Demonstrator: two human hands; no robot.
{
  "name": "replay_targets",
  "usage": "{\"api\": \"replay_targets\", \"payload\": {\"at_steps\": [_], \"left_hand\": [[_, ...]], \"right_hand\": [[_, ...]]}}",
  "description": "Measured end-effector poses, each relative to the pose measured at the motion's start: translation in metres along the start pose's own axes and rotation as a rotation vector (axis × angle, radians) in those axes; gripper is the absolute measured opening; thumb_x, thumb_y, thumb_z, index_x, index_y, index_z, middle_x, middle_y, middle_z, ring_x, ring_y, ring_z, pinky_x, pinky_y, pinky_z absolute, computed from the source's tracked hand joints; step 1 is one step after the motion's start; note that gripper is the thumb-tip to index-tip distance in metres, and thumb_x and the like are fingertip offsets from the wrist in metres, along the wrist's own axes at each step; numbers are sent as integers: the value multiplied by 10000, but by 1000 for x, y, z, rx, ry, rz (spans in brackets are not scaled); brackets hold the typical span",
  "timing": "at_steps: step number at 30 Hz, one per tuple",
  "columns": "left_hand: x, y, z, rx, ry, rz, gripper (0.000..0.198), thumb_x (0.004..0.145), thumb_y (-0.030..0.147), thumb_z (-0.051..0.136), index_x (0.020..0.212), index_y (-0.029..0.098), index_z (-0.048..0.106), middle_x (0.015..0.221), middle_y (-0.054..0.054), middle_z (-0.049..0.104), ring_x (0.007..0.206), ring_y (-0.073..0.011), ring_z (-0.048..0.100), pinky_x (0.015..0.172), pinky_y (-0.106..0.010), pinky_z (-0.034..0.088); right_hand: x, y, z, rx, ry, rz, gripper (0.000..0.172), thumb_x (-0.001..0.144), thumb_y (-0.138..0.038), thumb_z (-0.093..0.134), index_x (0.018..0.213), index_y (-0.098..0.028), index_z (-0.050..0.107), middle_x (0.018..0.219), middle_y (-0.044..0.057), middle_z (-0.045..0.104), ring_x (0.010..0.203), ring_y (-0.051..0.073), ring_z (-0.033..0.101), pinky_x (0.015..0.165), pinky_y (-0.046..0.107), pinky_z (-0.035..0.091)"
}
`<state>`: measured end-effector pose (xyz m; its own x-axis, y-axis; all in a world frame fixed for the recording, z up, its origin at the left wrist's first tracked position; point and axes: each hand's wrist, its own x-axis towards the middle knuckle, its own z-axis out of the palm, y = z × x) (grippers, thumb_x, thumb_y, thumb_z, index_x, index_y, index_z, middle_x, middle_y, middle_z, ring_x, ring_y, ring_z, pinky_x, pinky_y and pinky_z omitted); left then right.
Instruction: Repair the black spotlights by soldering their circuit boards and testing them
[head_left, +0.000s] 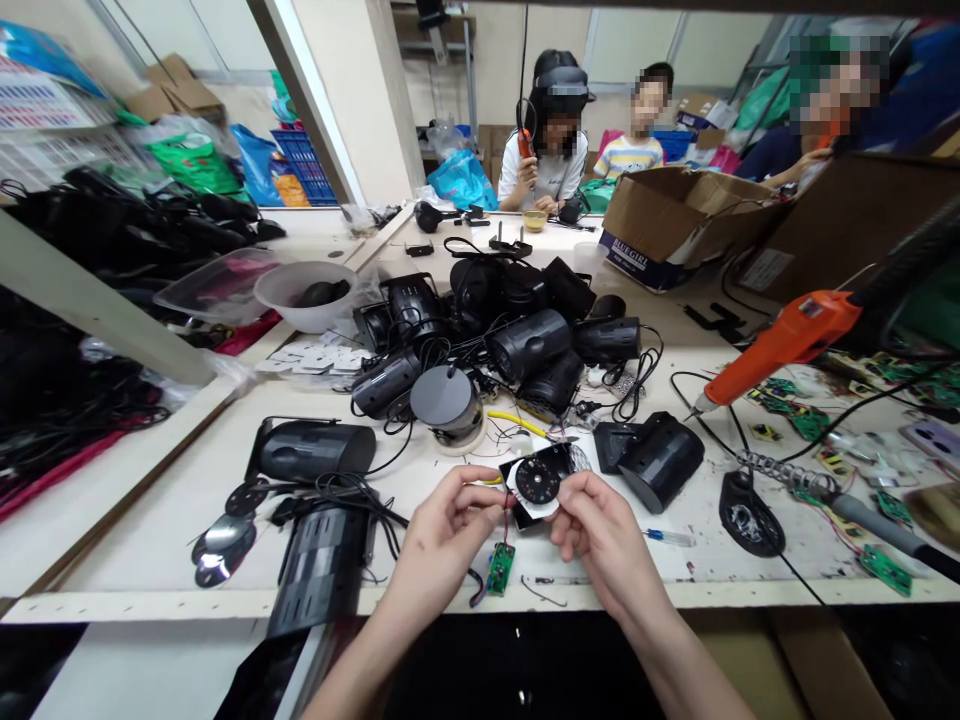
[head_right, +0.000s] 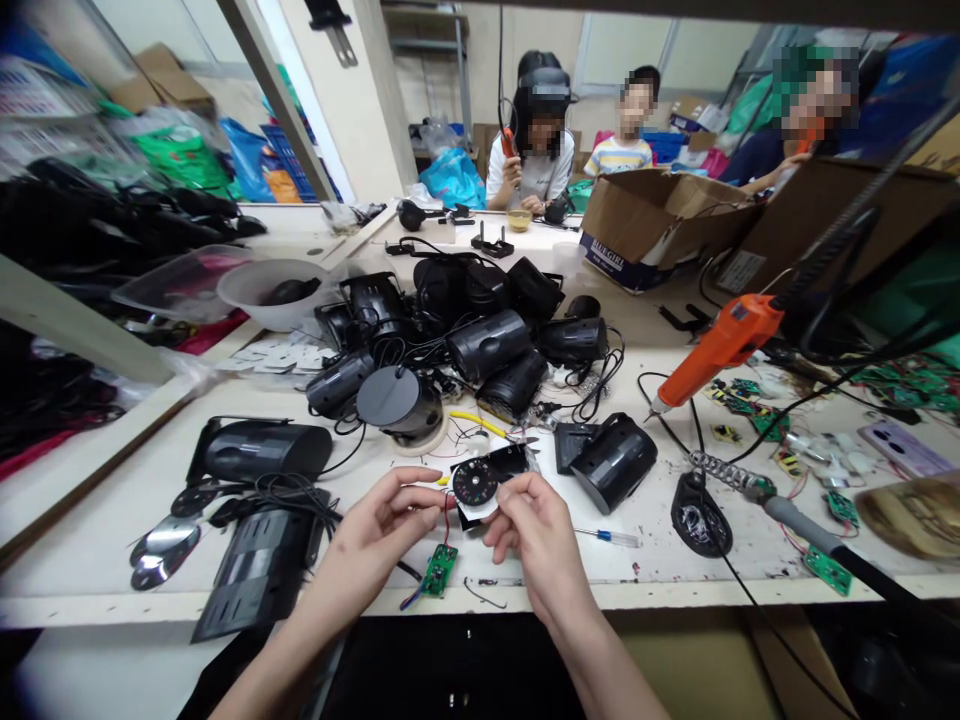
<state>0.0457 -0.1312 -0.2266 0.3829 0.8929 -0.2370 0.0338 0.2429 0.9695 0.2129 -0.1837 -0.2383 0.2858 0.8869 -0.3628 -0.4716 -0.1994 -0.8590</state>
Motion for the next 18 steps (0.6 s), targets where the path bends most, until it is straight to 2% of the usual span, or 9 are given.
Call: {"api": "replay_targets", "payload": {"at_steps": [6,18], "left_hand": [[1,-4,2,-35,-29,-20,395,719,361,749,1021,175,577,763,-14,683,725,-162,654,739,-291,513],[4,-15,-6,-177,-23,-49,417,741,337,773,1057,170,556,801,-31,706,697,-142,648,702,-271,519]], "right_hand": [[2,-1,7,-3,-7,-46,387,670,-481,799,709,-175,565,496,-12,616,417,84,522,403,162,414],[12,3,17,11,20,-65,369,648,-456,802,694,-170,574,498,-16,611,425,91,550,387,157,427]]}}
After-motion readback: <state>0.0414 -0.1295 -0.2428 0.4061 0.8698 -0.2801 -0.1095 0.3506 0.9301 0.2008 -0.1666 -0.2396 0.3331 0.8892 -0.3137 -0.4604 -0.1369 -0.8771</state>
